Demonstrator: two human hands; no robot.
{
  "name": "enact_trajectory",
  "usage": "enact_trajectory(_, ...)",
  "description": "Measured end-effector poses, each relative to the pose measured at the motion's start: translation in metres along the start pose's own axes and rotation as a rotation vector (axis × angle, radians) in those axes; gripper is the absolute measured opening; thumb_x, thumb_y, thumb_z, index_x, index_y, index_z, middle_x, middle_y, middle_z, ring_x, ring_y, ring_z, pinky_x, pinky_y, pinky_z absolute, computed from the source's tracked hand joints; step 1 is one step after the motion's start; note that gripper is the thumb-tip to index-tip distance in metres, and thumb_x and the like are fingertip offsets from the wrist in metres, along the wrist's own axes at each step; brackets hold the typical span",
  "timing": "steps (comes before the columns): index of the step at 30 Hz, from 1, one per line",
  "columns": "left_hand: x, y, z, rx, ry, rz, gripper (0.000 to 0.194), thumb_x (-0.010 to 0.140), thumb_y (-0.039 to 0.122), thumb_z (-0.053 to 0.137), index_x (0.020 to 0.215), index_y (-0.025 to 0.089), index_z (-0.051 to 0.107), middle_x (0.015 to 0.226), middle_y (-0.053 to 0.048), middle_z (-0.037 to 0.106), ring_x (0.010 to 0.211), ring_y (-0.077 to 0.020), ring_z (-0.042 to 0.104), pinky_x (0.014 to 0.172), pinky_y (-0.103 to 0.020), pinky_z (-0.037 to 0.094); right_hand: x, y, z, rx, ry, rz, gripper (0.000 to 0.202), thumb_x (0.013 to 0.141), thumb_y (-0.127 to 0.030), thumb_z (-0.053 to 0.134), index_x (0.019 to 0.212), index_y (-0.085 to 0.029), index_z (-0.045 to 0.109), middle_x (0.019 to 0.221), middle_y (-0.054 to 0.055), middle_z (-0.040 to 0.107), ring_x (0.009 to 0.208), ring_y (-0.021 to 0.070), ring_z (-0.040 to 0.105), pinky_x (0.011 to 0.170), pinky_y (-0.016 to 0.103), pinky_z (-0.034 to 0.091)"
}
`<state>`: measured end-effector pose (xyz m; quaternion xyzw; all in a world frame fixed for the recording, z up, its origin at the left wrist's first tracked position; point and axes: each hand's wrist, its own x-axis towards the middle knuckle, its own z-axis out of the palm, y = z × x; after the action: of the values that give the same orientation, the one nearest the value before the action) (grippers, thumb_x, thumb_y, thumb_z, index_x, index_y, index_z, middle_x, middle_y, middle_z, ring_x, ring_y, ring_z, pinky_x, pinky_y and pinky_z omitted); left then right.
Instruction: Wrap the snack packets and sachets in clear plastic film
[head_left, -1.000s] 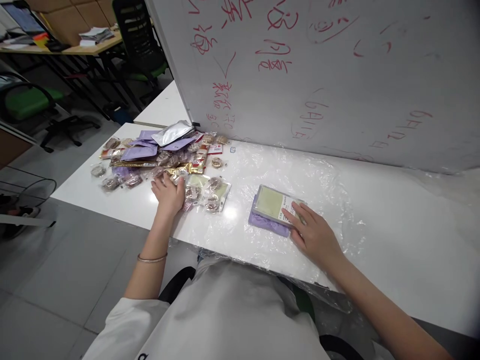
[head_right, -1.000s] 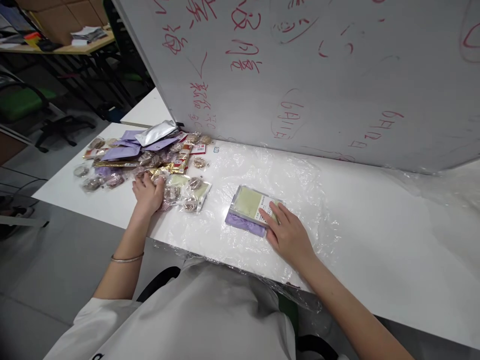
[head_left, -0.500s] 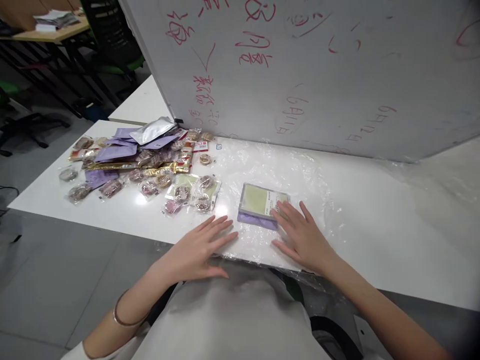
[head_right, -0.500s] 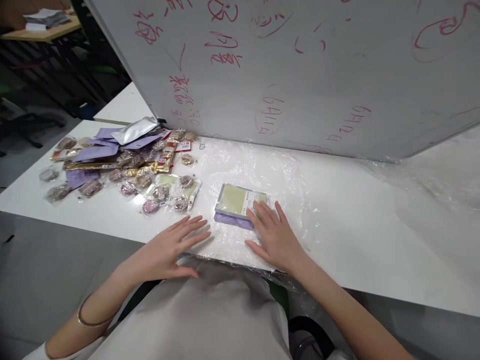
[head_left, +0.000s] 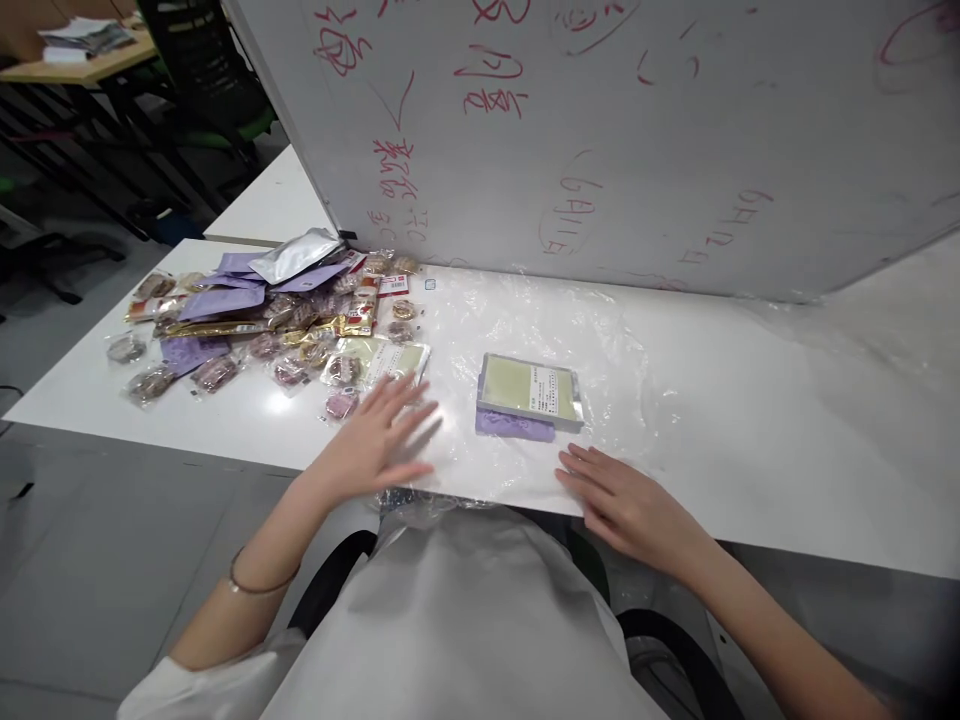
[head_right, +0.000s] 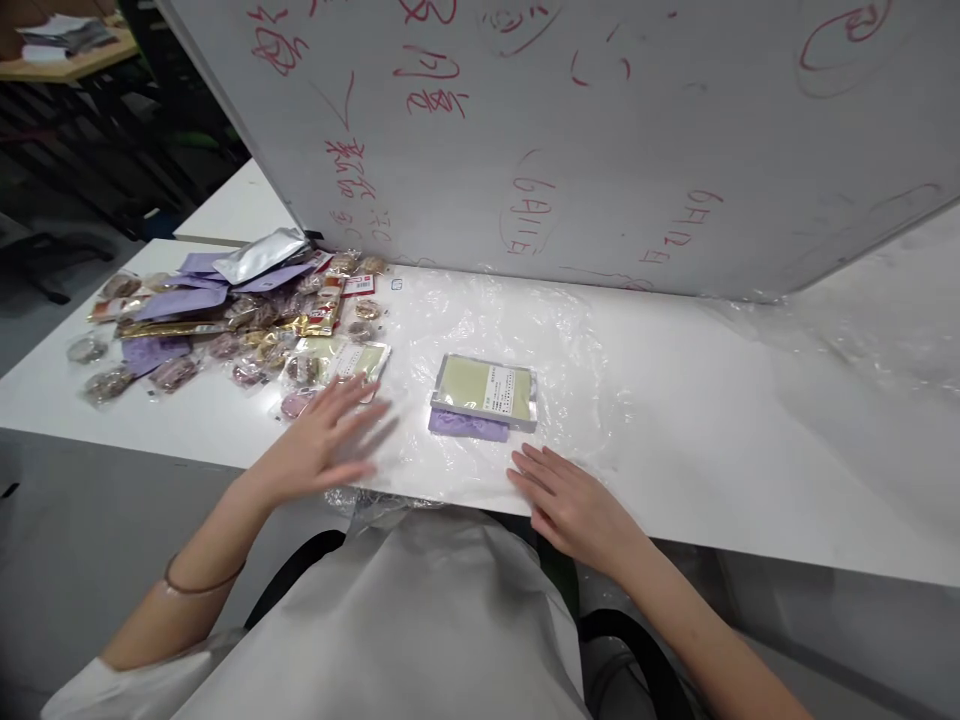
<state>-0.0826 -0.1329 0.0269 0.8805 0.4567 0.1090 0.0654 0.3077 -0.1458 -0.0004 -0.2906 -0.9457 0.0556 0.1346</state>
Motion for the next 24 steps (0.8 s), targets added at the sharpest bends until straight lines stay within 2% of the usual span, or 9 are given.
enact_trajectory(2, -0.012, 0.016, -0.001, -0.034, -0.083, 0.162, 0.085, 0.083, 0.066, 0.061, 0.152, 0.023, 0.035, 0.156, -0.012, 0.039, 0.149, -0.0318, 0.026, 0.122, -0.054, 0.02, -0.01, 0.003, -0.003, -0.033, 0.043, 0.084, 0.047, 0.092, -0.008, 0.046, 0.136, -0.023, 0.055, 0.132, 0.008, 0.064, 0.125, 0.025, 0.059, 0.103, 0.046, 0.054)
enact_trajectory(4, -0.019, 0.027, 0.002, -0.038, -0.13, 0.215, 0.084, 0.082, 0.06, 0.067, 0.151, 0.022, 0.037, 0.154, -0.014, 0.042, 0.146, -0.0328, 0.032, 0.12, -0.055, 0.028, -0.018, 0.009, -0.009, -0.035, 0.079, 0.188, 0.043, 0.093, -0.01, 0.043, 0.131, -0.023, 0.058, 0.124, 0.008, 0.069, 0.116, 0.0258, 0.065, 0.096, 0.046, 0.058)
enact_trajectory(6, -0.021, 0.031, 0.006, -0.048, -0.135, 0.209, 0.069, 0.087, 0.047, 0.067, 0.147, 0.023, 0.043, 0.15, -0.014, 0.047, 0.143, -0.032, 0.038, 0.116, -0.054, 0.034, -0.022, 0.017, -0.016, 0.053, 0.093, 0.321, 0.036, 0.093, -0.017, 0.046, 0.124, -0.024, 0.061, 0.117, 0.007, 0.071, 0.107, 0.0263, 0.069, 0.086, 0.043, 0.062)
enact_trajectory(9, -0.016, 0.026, 0.009, -0.136, -0.106, 0.204, 0.039, 0.096, 0.031, 0.057, 0.134, 0.026, 0.058, 0.136, -0.01, 0.061, 0.137, -0.0265, 0.048, 0.114, -0.049, 0.04, -0.021, 0.031, -0.028, 0.343, 0.069, 0.555, 0.023, 0.093, -0.032, 0.054, 0.111, -0.026, 0.066, 0.107, 0.005, 0.074, 0.098, 0.025, 0.072, 0.068, 0.035, 0.064)
enact_trajectory(12, -0.011, 0.019, 0.008, -0.269, -0.113, 0.197, 0.027, 0.1, 0.024, 0.048, 0.119, 0.025, 0.067, 0.124, -0.005, 0.069, 0.136, -0.0242, 0.049, 0.114, -0.047, 0.04, -0.016, 0.044, -0.038, 0.596, -0.011, 0.676, 0.023, 0.09, -0.043, 0.059, 0.102, -0.028, 0.071, 0.106, 0.005, 0.074, 0.101, 0.026, 0.07, 0.076, 0.037, 0.062)
enact_trajectory(14, -0.009, 0.019, 0.006, -0.379, -0.136, 0.113, 0.027, 0.102, 0.025, 0.043, 0.114, 0.024, 0.067, 0.122, -0.004, 0.069, 0.134, -0.0238, 0.051, 0.113, -0.045, 0.041, -0.013, 0.052, -0.042, 0.717, -0.083, 0.704, 0.026, 0.089, -0.047, 0.061, 0.1, -0.028, 0.073, 0.109, 0.005, 0.074, 0.106, 0.0271, 0.068, 0.09, 0.042, 0.057)
enact_trajectory(17, -0.001, 0.02, 0.007, -0.552, -0.064, -0.196, 0.027, 0.103, 0.033, 0.037, 0.108, 0.021, 0.061, 0.112, -0.006, 0.071, 0.112, -0.0216, 0.065, 0.095, -0.036, 0.052, -0.007, 0.061, -0.041, 0.898, -0.068, 0.753, 0.032, 0.089, -0.053, 0.059, 0.099, -0.025, 0.072, 0.102, 0.007, 0.075, 0.102, 0.0264, 0.069, 0.092, 0.042, 0.054)
enact_trajectory(21, 0.028, 0.016, 0.012, -0.565, 0.146, -0.502, 0.028, 0.104, 0.038, 0.03, 0.101, 0.02, 0.052, 0.076, -0.002, 0.065, 0.071, -0.0177, 0.066, 0.07, -0.029, 0.05, 0.013, 0.068, -0.03, 0.937, 0.142, 0.95, 0.041, 0.085, -0.06, 0.059, 0.101, -0.023, 0.066, 0.082, 0.005, 0.072, 0.065, 0.0189, 0.069, 0.059, 0.031, 0.052)
enact_trajectory(24, 0.055, 0.011, 0.018, -0.233, 0.1, -0.619, 0.029, 0.103, 0.034, 0.029, 0.11, 0.017, 0.051, 0.069, -0.004, 0.062, 0.064, -0.0218, 0.064, 0.063, -0.031, 0.046, 0.037, 0.074, -0.019, 0.727, 0.184, 1.127, 0.043, 0.086, -0.063, 0.053, 0.093, -0.022, 0.062, 0.069, 0.002, 0.065, 0.045, 0.0145, 0.055, 0.045, 0.028, 0.04)
